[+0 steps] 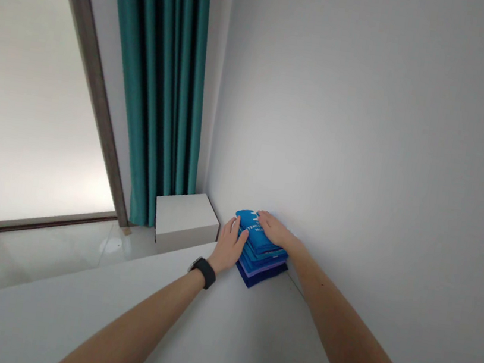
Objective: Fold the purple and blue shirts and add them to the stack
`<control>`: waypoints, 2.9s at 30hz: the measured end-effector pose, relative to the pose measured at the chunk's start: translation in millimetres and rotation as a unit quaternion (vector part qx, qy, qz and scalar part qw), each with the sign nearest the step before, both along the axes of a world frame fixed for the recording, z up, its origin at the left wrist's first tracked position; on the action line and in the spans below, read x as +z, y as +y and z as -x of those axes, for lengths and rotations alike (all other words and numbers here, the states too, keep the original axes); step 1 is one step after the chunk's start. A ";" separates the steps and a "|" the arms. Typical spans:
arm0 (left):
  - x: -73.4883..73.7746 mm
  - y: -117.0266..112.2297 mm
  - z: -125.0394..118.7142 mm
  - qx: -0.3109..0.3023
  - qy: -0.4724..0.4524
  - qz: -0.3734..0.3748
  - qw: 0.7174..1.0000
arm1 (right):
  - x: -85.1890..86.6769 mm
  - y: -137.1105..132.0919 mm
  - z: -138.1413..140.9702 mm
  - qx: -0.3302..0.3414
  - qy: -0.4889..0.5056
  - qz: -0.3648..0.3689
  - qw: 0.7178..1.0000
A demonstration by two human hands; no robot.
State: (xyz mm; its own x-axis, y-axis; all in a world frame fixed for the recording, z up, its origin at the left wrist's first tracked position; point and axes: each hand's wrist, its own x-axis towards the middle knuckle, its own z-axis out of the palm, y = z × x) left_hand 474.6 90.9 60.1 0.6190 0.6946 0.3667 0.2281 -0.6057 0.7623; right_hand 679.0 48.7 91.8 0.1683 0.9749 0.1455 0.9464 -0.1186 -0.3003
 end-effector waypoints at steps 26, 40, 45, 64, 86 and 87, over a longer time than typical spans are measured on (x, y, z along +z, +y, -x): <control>-75.7 -21.4 104.4 -0.042 -0.075 0.216 0.973 | -38.3 -91.2 162.5 0.085 0.000 -0.240 0.967; -71.3 -38.4 159.6 -0.007 -0.012 0.099 0.995 | -119.4 -92.7 219.4 0.010 -0.049 -0.010 0.999; -72.1 -39.5 163.7 -0.006 0.023 0.043 0.999 | -114.5 -94.7 220.4 0.019 -0.061 0.016 0.998; -68.3 -25.1 273.9 0.109 0.231 -0.135 0.957 | -109.6 -73.5 269.5 0.099 -0.084 0.047 0.990; -54.3 -73.6 454.2 0.231 0.337 -0.149 0.900 | -111.1 -24.4 418.0 0.264 -0.056 0.037 0.962; -53.0 -77.2 459.4 0.232 0.343 -0.146 0.898 | -110.1 -21.5 426.0 0.268 -0.050 0.038 0.961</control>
